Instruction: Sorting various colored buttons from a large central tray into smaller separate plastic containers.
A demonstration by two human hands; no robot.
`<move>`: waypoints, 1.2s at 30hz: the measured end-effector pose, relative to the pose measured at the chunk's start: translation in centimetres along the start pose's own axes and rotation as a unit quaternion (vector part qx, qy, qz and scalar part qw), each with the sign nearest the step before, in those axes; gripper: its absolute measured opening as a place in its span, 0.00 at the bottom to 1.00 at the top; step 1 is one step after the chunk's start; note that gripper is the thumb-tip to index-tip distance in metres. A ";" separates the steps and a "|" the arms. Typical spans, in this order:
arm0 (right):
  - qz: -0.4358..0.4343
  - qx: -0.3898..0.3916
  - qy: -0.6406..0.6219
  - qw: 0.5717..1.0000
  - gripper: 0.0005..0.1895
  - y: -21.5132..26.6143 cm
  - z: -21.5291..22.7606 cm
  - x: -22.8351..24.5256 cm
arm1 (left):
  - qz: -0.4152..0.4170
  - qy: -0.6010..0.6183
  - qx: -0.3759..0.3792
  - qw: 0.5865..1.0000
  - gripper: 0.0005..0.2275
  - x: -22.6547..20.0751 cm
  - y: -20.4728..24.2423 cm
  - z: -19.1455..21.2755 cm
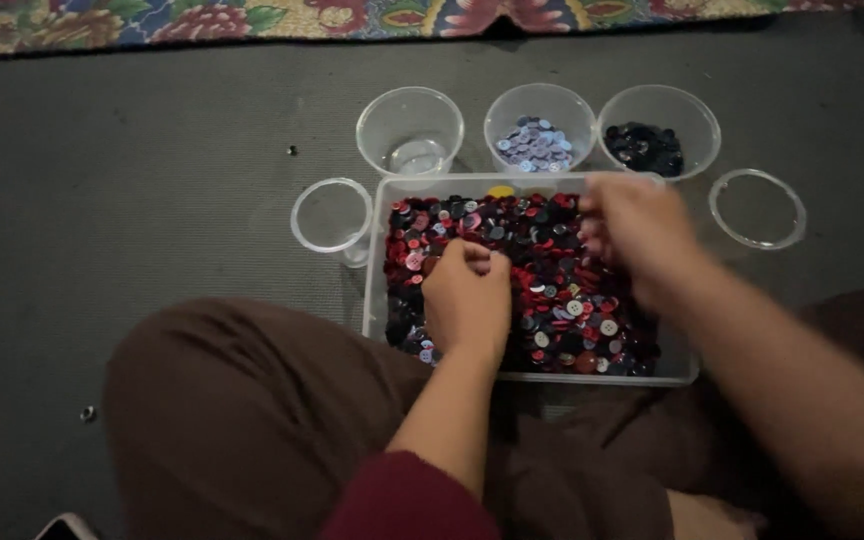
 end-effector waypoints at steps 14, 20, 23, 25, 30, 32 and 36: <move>0.217 -0.080 0.207 0.951 0.27 3.4 0.5 -4.0 | -0.121 0.203 -0.089 0.967 0.14 -6.3 -3.7 -1.2; 0.366 0.060 0.245 0.896 0.30 3.9 -6.5 -3.8 | -0.032 0.157 -0.092 0.983 0.09 0.4 -3.0 1.2; 0.399 0.205 0.122 0.885 0.26 9.6 -7.4 0.4 | -0.064 0.137 -0.072 0.986 0.09 -0.7 -2.2 1.8; 0.377 0.276 0.037 0.883 0.26 11.8 -6.8 1.3 | -0.113 0.130 -0.057 0.983 0.09 -1.7 -1.5 2.1; 0.317 0.246 0.187 0.897 0.13 9.9 -4.4 -3.4 | -0.128 0.086 -0.004 0.988 0.09 -1.8 -0.3 2.2; 0.295 0.173 0.201 0.918 0.16 9.7 -2.1 -2.1 | -0.149 0.070 0.009 0.986 0.09 -1.6 -0.1 1.6; 0.279 0.006 0.302 0.911 0.21 4.5 2.9 -2.7 | -0.184 0.012 0.073 0.980 0.10 -1.2 0.8 0.8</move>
Point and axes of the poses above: each hand's wrist, its own y-axis away from the middle knuckle, its own z-axis out of the back of the hand, x = y × z, the point moved 6 cm from there along -y, towards the middle knuckle, and after that the axes turned 15 degrees about -x, right-handed, at the moved point
